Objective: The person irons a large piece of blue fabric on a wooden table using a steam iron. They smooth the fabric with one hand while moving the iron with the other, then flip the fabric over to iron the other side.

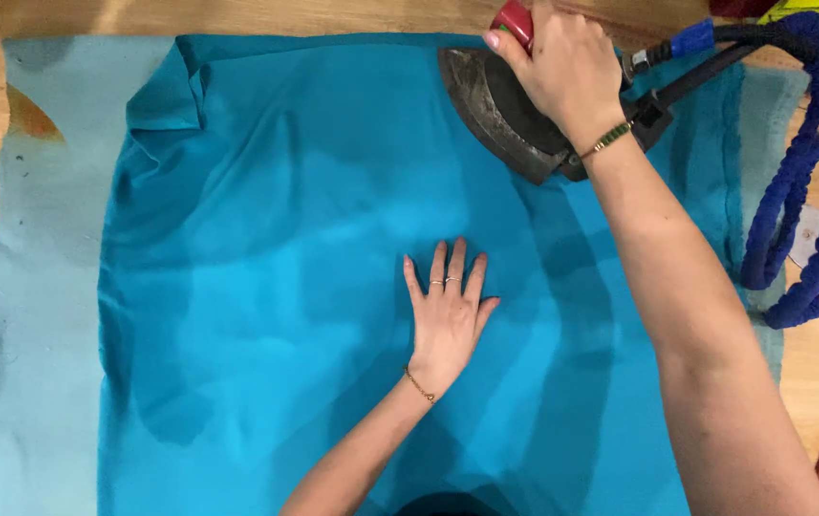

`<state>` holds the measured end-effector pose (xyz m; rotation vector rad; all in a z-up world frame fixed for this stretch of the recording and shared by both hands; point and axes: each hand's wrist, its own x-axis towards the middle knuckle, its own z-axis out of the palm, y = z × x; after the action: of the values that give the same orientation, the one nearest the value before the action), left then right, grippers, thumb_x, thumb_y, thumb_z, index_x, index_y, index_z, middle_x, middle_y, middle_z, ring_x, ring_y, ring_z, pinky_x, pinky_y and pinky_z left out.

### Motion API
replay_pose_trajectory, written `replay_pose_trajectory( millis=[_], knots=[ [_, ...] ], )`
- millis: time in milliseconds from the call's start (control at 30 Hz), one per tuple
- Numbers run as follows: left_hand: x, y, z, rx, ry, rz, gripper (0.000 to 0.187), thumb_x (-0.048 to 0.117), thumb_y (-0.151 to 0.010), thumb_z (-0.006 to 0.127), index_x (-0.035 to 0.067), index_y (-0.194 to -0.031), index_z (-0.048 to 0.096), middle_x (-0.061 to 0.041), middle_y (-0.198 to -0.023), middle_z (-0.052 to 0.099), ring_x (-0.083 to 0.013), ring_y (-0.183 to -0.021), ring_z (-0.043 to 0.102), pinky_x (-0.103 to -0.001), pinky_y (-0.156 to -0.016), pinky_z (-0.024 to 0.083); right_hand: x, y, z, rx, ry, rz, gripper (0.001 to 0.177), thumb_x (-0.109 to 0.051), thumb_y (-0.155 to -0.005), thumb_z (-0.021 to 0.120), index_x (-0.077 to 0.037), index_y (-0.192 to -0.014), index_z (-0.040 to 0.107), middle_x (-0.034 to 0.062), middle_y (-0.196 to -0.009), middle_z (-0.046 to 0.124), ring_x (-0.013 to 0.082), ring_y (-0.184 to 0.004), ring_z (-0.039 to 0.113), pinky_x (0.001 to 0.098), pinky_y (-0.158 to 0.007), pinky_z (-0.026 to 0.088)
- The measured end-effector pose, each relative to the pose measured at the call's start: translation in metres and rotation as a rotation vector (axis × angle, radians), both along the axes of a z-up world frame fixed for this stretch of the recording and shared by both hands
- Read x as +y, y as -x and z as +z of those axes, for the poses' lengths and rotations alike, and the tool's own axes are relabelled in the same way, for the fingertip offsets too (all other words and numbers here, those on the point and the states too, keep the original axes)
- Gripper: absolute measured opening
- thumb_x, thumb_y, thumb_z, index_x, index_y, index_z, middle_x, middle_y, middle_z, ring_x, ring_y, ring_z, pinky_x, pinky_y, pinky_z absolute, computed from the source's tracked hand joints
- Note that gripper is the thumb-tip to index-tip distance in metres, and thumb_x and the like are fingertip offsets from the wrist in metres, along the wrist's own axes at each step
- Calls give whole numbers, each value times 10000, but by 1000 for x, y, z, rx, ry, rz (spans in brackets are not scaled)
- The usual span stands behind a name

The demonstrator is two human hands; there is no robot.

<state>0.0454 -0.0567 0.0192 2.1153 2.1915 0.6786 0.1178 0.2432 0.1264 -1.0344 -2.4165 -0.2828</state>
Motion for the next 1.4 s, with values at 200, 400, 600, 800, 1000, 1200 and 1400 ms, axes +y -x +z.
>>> replay_pose_trajectory(
  millis=[200, 400, 600, 800, 1000, 1200, 1400],
  knots=[
    [-3, 0, -2, 18, -11, 3, 604, 489, -967, 607, 130, -1449, 545, -164, -1562, 433, -372, -1461, 375, -744, -1175, 169, -44, -24, 8, -106, 169, -65, 611, -625, -1090, 642, -14, -1086, 646, 258, -891, 707, 474, -839, 692, 554, -702, 559],
    [-9, 4, -2, -20, -40, 9, 599, 485, -954, 626, 135, -1435, 558, -157, -1546, 455, -371, -1456, 384, -751, -1173, 167, -115, -50, 24, -177, 268, -86, 597, -620, -1033, 595, -27, -1088, 635, 253, -797, 698, 476, -755, 685, 557, -634, 548],
    [-14, 30, -14, -71, -80, 75, 609, 484, -960, 622, 118, -1442, 558, -167, -1574, 430, -365, -1483, 354, -748, -1186, 121, -155, -54, 26, -209, 270, -58, 575, -610, -1009, 598, -35, -1018, 619, 212, -695, 681, 424, -645, 687, 504, -541, 544],
    [-21, 71, -11, -30, -60, 229, 645, 509, -972, 608, 126, -1486, 530, -151, -1616, 382, -358, -1511, 320, -720, -1206, 111, -149, -23, 23, -195, 199, -57, 577, -608, -1027, 610, -33, -974, 622, 182, -674, 678, 390, -621, 689, 474, -510, 538],
    [-31, 102, -17, 28, -37, 372, 661, 517, -1005, 590, 105, -1516, 514, -165, -1648, 342, -358, -1514, 307, -710, -1208, 118, -110, 29, 7, -133, 58, -9, 657, -668, -1027, 620, -11, -1014, 651, 181, -629, 657, 376, -593, 689, 461, -506, 543],
    [-35, 109, -13, -19, -34, 370, 680, 514, -1003, 573, 89, -1525, 479, -184, -1654, 306, -363, -1536, 270, -706, -1207, 109, -54, 77, -11, -60, 22, 14, 624, -649, -1050, 653, -31, -967, 672, 183, -720, 682, 375, -675, 700, 486, -587, 554],
    [-36, 109, -11, -61, -38, 356, 686, 503, -1020, 564, 69, -1541, 463, -197, -1665, 290, -378, -1548, 252, -706, -1215, 101, -54, 88, -6, 2, -33, 40, 579, -614, -1049, 686, -37, -997, 697, 174, -753, 701, 365, -669, 706, 464, -572, 558]
  ],
)
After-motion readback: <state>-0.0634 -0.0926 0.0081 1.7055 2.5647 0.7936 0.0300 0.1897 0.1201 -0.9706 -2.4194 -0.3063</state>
